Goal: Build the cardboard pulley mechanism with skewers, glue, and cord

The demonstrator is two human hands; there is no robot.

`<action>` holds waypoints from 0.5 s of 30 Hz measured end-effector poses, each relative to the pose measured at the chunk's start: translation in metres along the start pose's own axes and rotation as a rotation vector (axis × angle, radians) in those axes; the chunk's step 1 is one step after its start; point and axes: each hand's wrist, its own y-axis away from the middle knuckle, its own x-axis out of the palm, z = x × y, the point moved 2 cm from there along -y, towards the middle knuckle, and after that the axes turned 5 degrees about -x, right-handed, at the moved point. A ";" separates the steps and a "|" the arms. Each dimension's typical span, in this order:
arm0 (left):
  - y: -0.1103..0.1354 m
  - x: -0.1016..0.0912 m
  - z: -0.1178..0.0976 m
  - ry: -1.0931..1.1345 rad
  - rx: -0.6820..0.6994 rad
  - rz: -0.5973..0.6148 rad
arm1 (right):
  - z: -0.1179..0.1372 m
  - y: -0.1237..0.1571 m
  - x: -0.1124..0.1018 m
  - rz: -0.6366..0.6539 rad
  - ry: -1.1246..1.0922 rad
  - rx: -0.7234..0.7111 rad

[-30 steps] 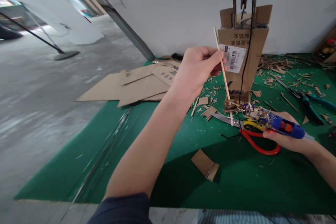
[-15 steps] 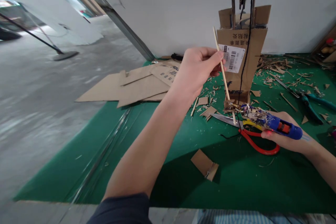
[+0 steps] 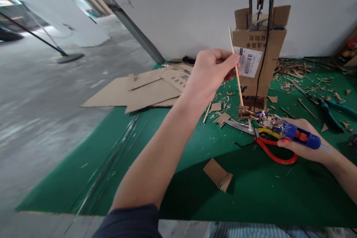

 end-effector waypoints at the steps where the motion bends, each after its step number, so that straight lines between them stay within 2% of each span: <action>1: 0.000 0.000 0.001 0.001 0.001 -0.001 | 0.000 0.000 0.000 0.000 0.002 0.000; 15: -0.005 -0.005 0.007 -0.022 0.067 0.017 | -0.001 -0.001 0.001 0.002 -0.032 -0.017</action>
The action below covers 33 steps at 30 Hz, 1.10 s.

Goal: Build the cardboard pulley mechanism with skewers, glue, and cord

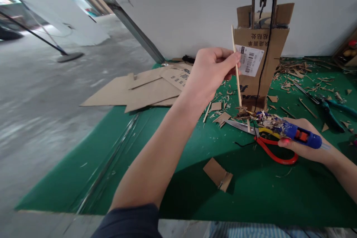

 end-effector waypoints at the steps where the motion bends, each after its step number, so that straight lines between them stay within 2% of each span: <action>1: 0.000 0.000 0.000 -0.006 0.003 -0.002 | 0.000 0.000 0.000 -0.004 -0.013 -0.003; 11: 0.008 0.001 -0.011 -0.109 -0.031 -0.009 | 0.004 -0.004 0.005 -0.010 -0.040 -0.010; 33: 0.010 0.003 -0.011 -0.082 -0.054 -0.022 | 0.006 -0.007 0.006 -0.014 0.033 -0.043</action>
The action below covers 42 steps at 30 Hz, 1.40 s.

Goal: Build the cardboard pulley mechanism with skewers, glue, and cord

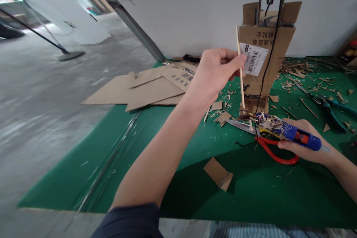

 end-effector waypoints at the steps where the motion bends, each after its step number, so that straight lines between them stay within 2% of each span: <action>1: 0.000 0.000 0.000 -0.002 0.000 0.000 | 0.000 0.000 0.000 -0.001 0.001 -0.002; 10: -0.001 0.000 0.000 0.001 0.009 0.013 | -0.004 0.005 -0.002 0.013 0.011 0.010; 23: 0.002 0.004 -0.006 -0.019 -0.009 -0.031 | -0.006 0.009 -0.004 0.025 0.048 0.034; 42: 0.002 0.005 -0.007 -0.020 0.006 -0.026 | -0.005 0.007 -0.004 -0.020 0.121 -0.036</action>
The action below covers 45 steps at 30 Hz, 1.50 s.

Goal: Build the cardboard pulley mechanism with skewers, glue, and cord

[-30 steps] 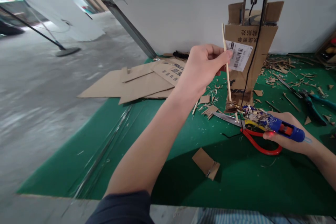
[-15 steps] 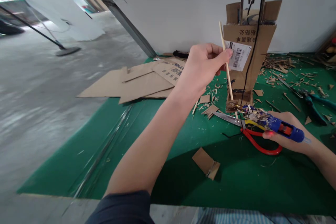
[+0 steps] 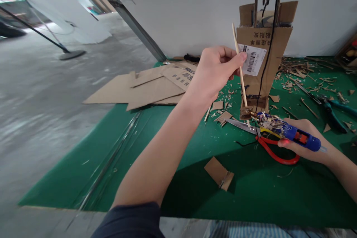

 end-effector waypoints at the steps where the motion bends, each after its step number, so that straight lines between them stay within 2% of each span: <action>1: 0.000 0.000 0.000 -0.005 0.000 -0.001 | 0.001 0.000 0.000 -0.006 0.010 -0.009; 9: -0.006 -0.003 0.005 -0.008 0.039 -0.028 | -0.001 0.002 -0.004 -0.085 0.121 -0.150; 13: -0.009 -0.010 0.002 -0.013 0.058 -0.080 | -0.014 0.008 -0.016 -0.144 0.407 -0.379; 15: -0.010 -0.017 -0.001 -0.007 0.089 -0.113 | -0.021 0.012 -0.028 -0.130 0.585 -0.403; 17: -0.010 -0.024 -0.005 0.004 0.140 -0.133 | -0.026 0.015 -0.044 -0.118 0.799 -0.316; 18: -0.009 -0.027 -0.007 0.006 0.168 -0.144 | -0.029 0.016 -0.053 -0.101 0.912 -0.229; 19: -0.008 -0.030 -0.010 0.004 0.193 -0.157 | -0.031 0.017 -0.061 -0.082 1.008 -0.107; 21: -0.005 -0.034 -0.013 0.002 0.244 -0.186 | -0.037 0.018 -0.076 -0.030 1.129 0.223; 23: -0.001 -0.035 -0.016 0.021 0.296 -0.191 | -0.047 0.019 -0.084 -0.026 1.139 0.506; 24: 0.001 -0.034 -0.018 0.038 0.323 -0.180 | -0.053 0.019 -0.085 -0.045 1.114 0.578; 25: 0.003 -0.032 -0.019 0.054 0.349 -0.160 | -0.060 0.019 -0.085 -0.076 1.081 0.602; 29: 0.012 -0.022 -0.021 0.062 0.403 -0.055 | -0.090 0.017 -0.069 -0.140 1.036 0.541; 33: 0.019 -0.013 -0.026 -0.029 0.304 -0.017 | -0.104 0.014 -0.053 -0.198 1.123 0.526; 36: 0.024 -0.008 -0.029 -0.078 0.249 0.005 | -0.094 0.011 -0.051 -0.331 1.182 0.421; 39: 0.027 -0.004 -0.029 -0.074 0.248 0.049 | -0.067 0.006 -0.051 -0.487 1.152 0.161; 43: 0.026 0.002 -0.023 -0.046 0.249 0.095 | -0.023 -0.002 -0.031 -0.417 0.801 -0.315; 45: 0.025 0.005 -0.020 -0.034 0.257 0.117 | -0.006 -0.005 -0.014 -0.370 0.713 -0.465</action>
